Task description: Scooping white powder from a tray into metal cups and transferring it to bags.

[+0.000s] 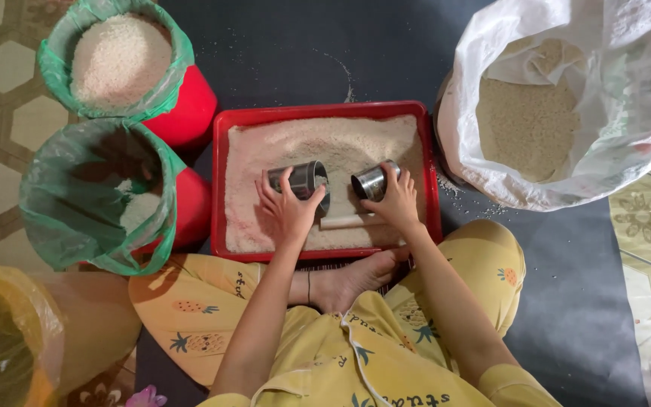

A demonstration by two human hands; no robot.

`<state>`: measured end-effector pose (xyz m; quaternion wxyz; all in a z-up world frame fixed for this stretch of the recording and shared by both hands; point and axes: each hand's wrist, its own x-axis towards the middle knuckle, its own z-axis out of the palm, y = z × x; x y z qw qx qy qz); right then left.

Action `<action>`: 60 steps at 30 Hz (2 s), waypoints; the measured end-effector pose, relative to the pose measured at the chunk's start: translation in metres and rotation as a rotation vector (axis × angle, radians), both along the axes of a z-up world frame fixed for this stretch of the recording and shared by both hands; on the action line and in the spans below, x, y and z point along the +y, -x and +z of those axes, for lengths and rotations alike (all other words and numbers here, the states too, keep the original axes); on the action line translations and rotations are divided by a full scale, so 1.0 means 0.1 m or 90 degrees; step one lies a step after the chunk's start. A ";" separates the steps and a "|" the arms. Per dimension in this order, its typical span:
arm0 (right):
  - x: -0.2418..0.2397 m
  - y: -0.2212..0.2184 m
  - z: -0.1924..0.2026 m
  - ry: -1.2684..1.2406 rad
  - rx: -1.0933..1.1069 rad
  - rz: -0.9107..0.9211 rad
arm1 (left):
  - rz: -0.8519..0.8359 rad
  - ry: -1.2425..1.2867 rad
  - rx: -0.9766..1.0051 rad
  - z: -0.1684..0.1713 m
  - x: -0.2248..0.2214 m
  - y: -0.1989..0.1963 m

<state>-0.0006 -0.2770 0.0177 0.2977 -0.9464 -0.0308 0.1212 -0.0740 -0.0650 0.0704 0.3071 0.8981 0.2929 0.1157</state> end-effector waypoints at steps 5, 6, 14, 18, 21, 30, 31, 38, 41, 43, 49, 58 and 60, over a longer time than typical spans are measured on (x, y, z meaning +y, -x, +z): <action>0.02 -0.08 -0.07 -0.219 0.030 -0.119 | 0.001 -0.026 -0.024 -0.19 0.09 0.10; 0.05 -0.05 0.05 -0.355 0.090 -0.185 | 0.006 -0.044 -0.035 -0.21 0.12 0.12; -0.26 -0.07 -0.53 0.011 -0.174 -0.113 | 0.012 -0.106 -0.053 -0.34 0.18 0.17; -0.04 0.16 0.08 0.020 -0.193 -0.005 | 0.017 0.015 -0.004 -0.22 0.25 0.16; -0.08 0.18 -0.30 0.123 -0.158 0.119 | 0.056 0.106 0.028 -0.27 0.25 0.13; -0.09 -0.04 -0.23 -0.306 -0.149 -0.386 | 0.013 -0.264 -0.116 -0.22 0.26 -0.03; -0.11 -0.09 -0.19 -0.323 -0.129 -0.457 | -0.024 -0.372 -0.193 -0.31 0.28 -0.10; 0.13 0.05 -0.43 -0.079 -0.177 -0.238 | -0.019 -0.199 -0.109 -0.29 -0.06 -0.14; 0.29 0.19 -0.35 -0.105 -0.141 -0.186 | 0.024 -0.077 -0.101 -0.39 -0.14 -0.15; 0.32 0.23 -0.33 -0.156 -0.117 -0.181 | 0.079 0.223 -0.094 -0.53 -0.17 -0.17; 0.10 0.09 -0.49 -0.612 0.185 -0.448 | 0.172 0.303 0.029 -0.81 0.09 -0.27; 0.30 0.15 -0.14 -0.610 0.007 -0.134 | 0.193 0.674 -0.359 0.31 0.21 -0.14; 0.32 0.16 0.08 -0.377 -0.172 0.018 | 0.186 0.618 -0.342 0.40 0.20 -0.13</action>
